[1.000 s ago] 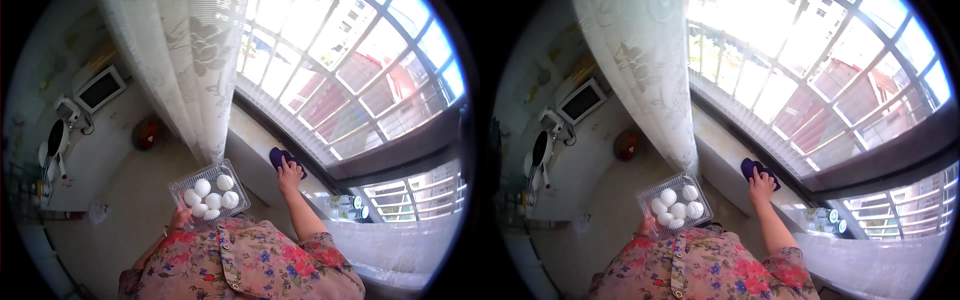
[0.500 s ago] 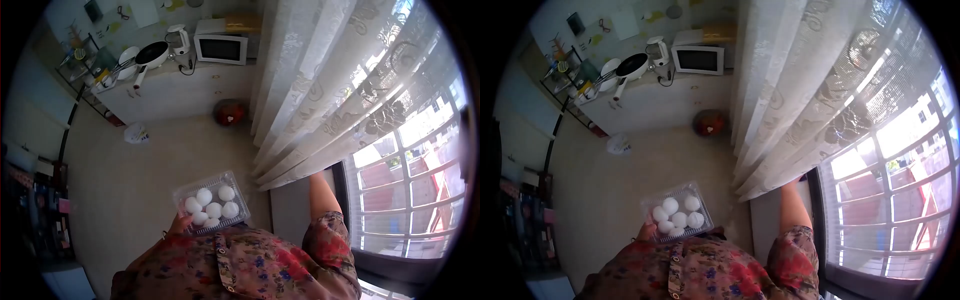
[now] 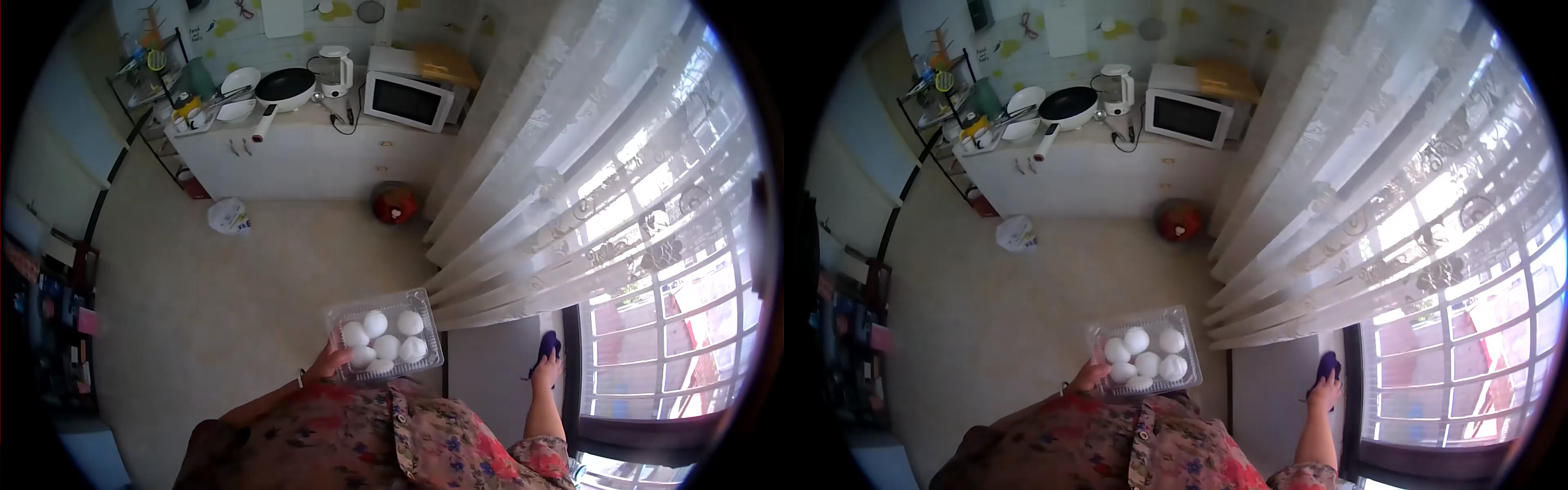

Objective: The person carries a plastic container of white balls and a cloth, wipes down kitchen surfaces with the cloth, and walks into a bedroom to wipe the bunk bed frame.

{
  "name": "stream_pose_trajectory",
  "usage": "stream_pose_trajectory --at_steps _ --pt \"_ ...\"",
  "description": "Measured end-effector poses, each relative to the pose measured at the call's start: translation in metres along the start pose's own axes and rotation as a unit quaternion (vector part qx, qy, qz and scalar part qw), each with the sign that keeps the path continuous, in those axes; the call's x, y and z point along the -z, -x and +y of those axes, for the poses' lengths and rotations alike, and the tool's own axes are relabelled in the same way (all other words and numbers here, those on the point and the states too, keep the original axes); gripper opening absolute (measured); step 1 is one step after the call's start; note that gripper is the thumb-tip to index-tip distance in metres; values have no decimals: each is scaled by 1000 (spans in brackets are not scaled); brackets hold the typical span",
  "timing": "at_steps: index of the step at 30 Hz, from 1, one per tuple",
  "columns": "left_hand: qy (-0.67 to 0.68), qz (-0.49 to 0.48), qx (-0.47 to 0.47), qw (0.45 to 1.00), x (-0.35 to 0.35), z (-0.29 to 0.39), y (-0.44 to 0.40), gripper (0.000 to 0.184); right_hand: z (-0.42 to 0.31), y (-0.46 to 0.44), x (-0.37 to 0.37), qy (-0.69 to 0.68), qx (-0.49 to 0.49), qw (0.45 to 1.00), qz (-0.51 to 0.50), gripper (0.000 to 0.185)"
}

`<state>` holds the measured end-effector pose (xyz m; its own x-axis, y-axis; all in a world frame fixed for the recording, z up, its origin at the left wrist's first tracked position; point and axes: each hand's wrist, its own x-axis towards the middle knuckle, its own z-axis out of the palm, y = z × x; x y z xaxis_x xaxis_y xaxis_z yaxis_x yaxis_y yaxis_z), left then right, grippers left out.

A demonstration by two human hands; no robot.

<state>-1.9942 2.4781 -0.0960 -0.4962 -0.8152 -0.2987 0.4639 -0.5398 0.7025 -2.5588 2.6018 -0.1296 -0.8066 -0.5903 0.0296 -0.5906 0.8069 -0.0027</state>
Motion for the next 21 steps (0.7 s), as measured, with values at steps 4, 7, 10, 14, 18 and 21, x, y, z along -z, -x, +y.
stream_pose_trajectory --at_steps 4,7,10,14,18,21 --pt "-53 41 26 997 29 51 18 74 -2 85 -28 -105 19 991 81 41" --pt "-68 76 -20 995 54 74 31 77 -45 170 -109 -299 -53 950 -69 32" --pt "-126 132 -76 980 92 93 43 78 -169 204 -116 -368 -1 892 -262 34" --pt "-85 172 -70 979 142 94 50 76 -297 187 -108 -560 97 737 -366 41" --pt "-78 184 -108 974 169 109 39 78 -423 147 -7 -744 -76 392 -536 58" --pt "-2 177 -207 962 224 90 13 86 -485 145 20 -743 -101 352 -561 66"
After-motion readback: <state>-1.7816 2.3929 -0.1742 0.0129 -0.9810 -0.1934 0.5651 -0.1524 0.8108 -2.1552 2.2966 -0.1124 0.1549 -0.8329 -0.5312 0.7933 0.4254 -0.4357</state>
